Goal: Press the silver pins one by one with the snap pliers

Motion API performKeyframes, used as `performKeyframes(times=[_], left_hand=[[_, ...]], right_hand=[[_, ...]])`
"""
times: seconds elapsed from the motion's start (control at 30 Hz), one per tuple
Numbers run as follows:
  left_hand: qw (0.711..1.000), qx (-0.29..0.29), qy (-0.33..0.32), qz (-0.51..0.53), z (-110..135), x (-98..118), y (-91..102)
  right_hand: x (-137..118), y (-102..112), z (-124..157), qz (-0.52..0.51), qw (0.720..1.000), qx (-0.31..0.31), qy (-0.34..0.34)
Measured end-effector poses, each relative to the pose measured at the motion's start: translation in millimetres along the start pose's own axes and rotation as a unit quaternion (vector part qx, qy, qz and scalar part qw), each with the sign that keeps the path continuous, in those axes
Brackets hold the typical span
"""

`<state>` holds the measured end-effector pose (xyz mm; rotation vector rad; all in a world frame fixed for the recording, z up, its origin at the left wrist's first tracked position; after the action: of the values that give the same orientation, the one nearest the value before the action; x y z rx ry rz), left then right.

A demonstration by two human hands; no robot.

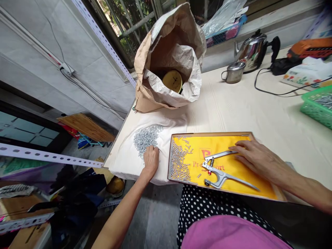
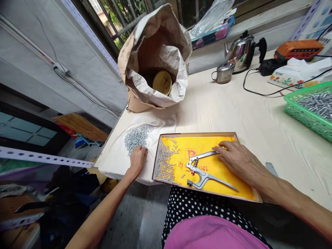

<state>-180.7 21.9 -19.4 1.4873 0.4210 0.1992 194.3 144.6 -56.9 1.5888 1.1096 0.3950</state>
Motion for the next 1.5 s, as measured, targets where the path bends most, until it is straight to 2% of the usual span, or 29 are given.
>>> performKeyframes(times=[0.13,0.27,0.43,0.5,0.57,0.63,0.73,0.87,0.93,1.03,1.23,1.4,1.5], left_hand=[[1.0,-0.015,-0.01,-0.015,-7,1,0.7],[0.999,-0.018,-0.026,-0.018,-9,0,1.7],[0.994,0.073,-0.041,0.067,-4,-5,18.2],[0.984,0.106,-0.048,0.135,0,-3,29.1],[0.965,0.108,-0.041,0.234,4,6,38.0],[0.936,0.073,-0.018,0.345,10,24,42.4],[0.879,-0.011,-0.002,0.477,22,73,41.7],[0.826,-0.112,-0.013,0.551,40,137,29.8],[0.802,-0.172,0.007,0.573,47,155,15.7],[0.77,-0.225,0.04,0.596,54,165,-2.6],[0.783,-0.219,0.054,0.58,61,167,-11.1],[0.825,-0.177,0.016,0.537,61,172,-4.5],[0.844,-0.189,0.01,0.501,59,173,-2.6]], right_hand=[[-39,2,14,-0.07,0.997,-0.03,0.013],[-69,0,29,-0.068,0.996,-0.059,-0.017],[-78,0,34,-0.047,0.996,-0.064,-0.046],[-76,0,32,-0.032,0.997,-0.06,-0.038],[-73,0,27,-0.01,0.998,-0.057,-0.027],[-69,0,20,0.017,0.998,-0.053,-0.016],[-61,2,9,0.062,0.997,-0.046,-0.011],[-55,-1,3,0.083,0.995,-0.051,-0.018],[-53,-3,4,0.08,0.995,-0.051,-0.025],[-53,-5,6,0.074,0.996,-0.046,-0.034],[-55,-5,7,0.085,0.995,-0.048,-0.026],[-56,-8,8,0.085,0.995,-0.045,-0.035],[-56,-9,8,0.084,0.995,-0.043,-0.034]])
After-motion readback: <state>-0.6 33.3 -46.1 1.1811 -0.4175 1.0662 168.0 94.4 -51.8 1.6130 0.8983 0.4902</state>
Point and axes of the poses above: each hand's wrist, its own z-axis away from the middle knuckle, its own y-axis out of the back of the hand, x = y × z, the point moved 6 cm from there along -z, towards the middle knuckle, and after that the axes turned 1 degree about z, right-handed, at the moved point
